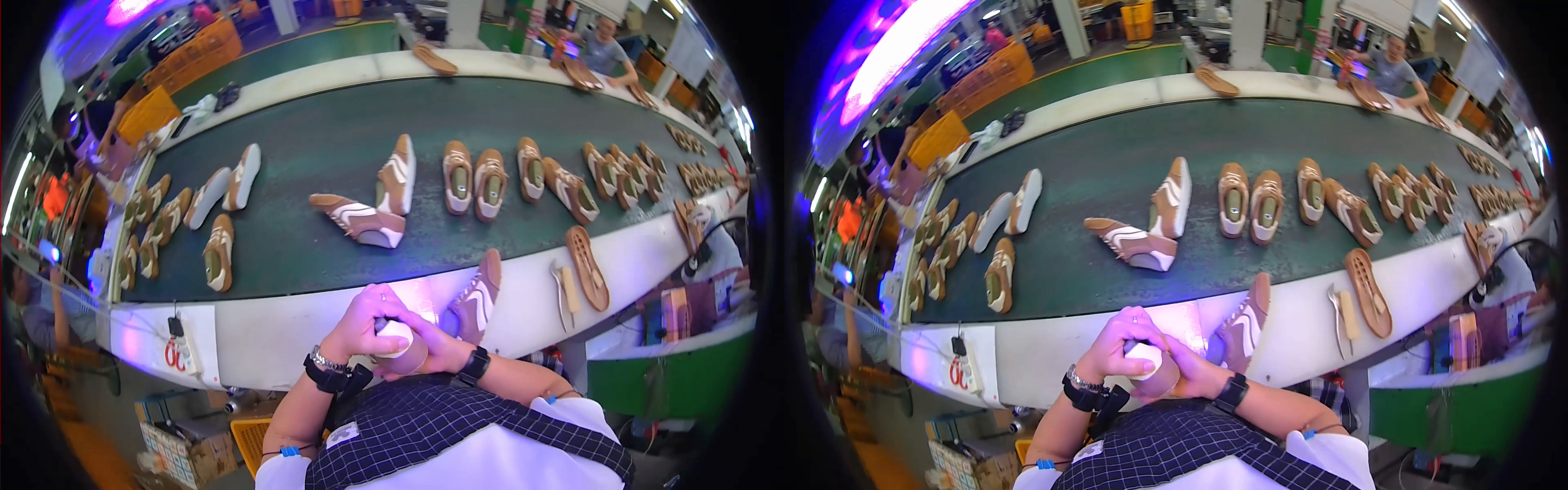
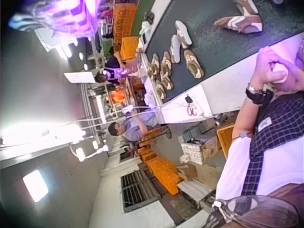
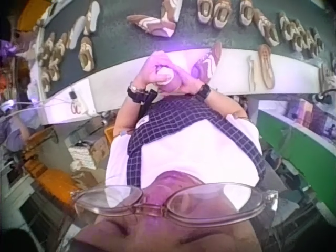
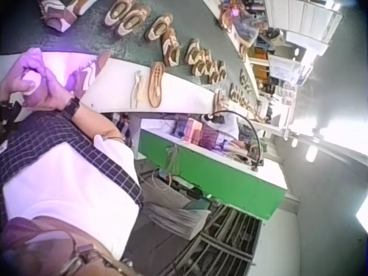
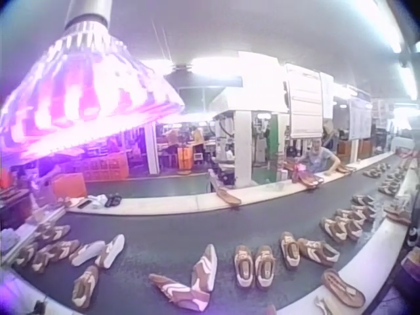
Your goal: The recorder is inspecting and applying a marking or adhesive to the heel area of shoes on a production line.
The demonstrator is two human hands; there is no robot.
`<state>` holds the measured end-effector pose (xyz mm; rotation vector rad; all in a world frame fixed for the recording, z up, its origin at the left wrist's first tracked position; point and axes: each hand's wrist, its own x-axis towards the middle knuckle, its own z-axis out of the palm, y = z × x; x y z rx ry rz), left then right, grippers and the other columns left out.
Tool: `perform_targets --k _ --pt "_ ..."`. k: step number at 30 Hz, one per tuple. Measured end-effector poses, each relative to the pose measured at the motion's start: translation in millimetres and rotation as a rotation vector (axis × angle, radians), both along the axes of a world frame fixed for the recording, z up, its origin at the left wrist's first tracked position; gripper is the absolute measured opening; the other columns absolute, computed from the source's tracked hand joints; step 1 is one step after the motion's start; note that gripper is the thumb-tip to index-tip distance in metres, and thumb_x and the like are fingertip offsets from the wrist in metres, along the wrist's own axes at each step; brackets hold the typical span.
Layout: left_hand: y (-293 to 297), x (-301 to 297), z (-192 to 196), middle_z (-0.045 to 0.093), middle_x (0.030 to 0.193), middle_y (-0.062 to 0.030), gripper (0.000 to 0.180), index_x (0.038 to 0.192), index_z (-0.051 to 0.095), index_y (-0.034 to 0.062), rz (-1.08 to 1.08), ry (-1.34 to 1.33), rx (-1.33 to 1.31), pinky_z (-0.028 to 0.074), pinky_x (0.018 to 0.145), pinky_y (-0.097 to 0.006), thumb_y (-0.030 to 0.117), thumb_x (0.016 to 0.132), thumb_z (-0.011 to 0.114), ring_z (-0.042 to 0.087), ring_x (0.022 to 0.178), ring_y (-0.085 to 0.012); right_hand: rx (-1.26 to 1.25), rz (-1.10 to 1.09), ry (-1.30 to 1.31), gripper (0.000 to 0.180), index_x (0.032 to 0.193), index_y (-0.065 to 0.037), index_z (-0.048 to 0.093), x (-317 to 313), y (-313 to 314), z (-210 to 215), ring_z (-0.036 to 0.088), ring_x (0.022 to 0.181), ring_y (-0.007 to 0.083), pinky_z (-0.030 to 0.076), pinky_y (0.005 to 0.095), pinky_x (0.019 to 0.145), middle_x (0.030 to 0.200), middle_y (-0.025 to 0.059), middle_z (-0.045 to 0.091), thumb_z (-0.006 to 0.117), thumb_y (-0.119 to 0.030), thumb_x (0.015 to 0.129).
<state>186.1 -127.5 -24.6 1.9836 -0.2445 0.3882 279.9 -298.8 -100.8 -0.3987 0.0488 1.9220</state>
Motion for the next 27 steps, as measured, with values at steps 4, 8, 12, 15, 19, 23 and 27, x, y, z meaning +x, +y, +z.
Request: perform_targets --k 4,8,12,15,19,23,27 --pt "-18.2 -3.0 -8.7 0.063 0.097 -0.0107 0.044 0.096 0.069 0.0076 0.227 -0.055 0.042 0.04 0.09 -0.04 0.039 0.066 0.068 0.054 0.098 -0.0283 0.051 -0.095 0.04 0.064 0.139 -0.007 0.043 -1.1 3.5 -10.1 0.06 0.109 0.0452 0.057 0.0508 0.084 0.125 0.0231 0.057 0.048 -0.053 0.095" --pt "-23.0 -34.5 -47.7 0.054 0.116 -0.0128 0.045 0.114 0.057 0.0027 0.847 -0.11 -0.151 0.035 0.099 -0.041 0.026 0.076 0.062 0.048 0.111 -0.0277 0.067 -0.12 -0.054 0.061 0.141 -0.006 0.041 5.7 -2.9 -4.1 0.06 0.111 0.0438 0.056 0.0503 0.085 0.128 0.0226 0.056 0.05 -0.045 0.095" --pt "-6.8 -69.3 -75.4 0.052 0.125 -0.0124 0.057 0.127 0.049 0.0035 0.877 0.044 -1.048 0.035 0.102 -0.041 0.037 0.082 0.062 0.048 0.115 -0.0262 0.178 -0.123 -0.064 0.061 0.142 -0.003 0.039 12.6 -0.5 22.1 0.058 0.113 0.0449 0.054 0.0523 0.088 0.13 0.0239 0.054 0.051 -0.041 0.096" --pt "-16.8 -75.8 -68.2 0.048 0.135 -0.0165 0.068 0.135 0.043 0.0057 0.228 0.069 -1.561 0.033 0.107 -0.044 0.048 0.085 0.061 0.045 0.124 -0.0293 0.264 -0.11 -0.146 0.06 0.14 0.0 0.04 8.8 10.9 48.8 0.06 0.114 0.0325 0.054 0.0437 0.092 0.129 0.0213 0.055 0.052 -0.039 0.097" --pt "-43.8 -49.7 -48.7 0.043 0.14 -0.0235 0.076 0.138 0.039 0.009 0.072 -0.082 -1.484 0.031 0.112 -0.05 0.062 0.086 0.054 0.039 0.134 -0.0369 0.138 -0.026 -0.696 0.042 0.122 -0.002 0.057 -2.5 26.0 82.9 0.064 0.093 0.0121 0.053 0.028 0.082 0.105 0.0083 0.064 0.057 -0.035 0.096" --pt "-45.2 -49.9 -59.4 0.054 0.123 -0.0243 0.091 0.131 0.042 0.0025 0.442 0.026 -1.516 0.045 0.098 -0.049 0.076 0.078 0.05 0.052 0.117 -0.0366 0.202 -0.163 -1.575 0.023 0.102 -0.003 0.063 10.8 -3.2 90.1 0.063 0.074 0.0105 0.05 0.0251 0.065 0.083 0.0032 0.066 0.064 -0.023 0.092" --pt "-28.7 -74.8 -88.4 0.06 0.107 -0.0226 0.09 0.128 0.046 -0.0006 0.268 -0.071 -1.775 0.051 0.082 -0.049 0.074 0.078 0.048 0.061 0.093 -0.0351 -0.219 -0.747 -1.842 0.023 0.101 -0.003 0.059 46.6 -56.0 55.6 0.062 0.071 0.0134 0.051 0.0274 0.066 0.087 0.0077 0.066 0.068 -0.018 0.087"
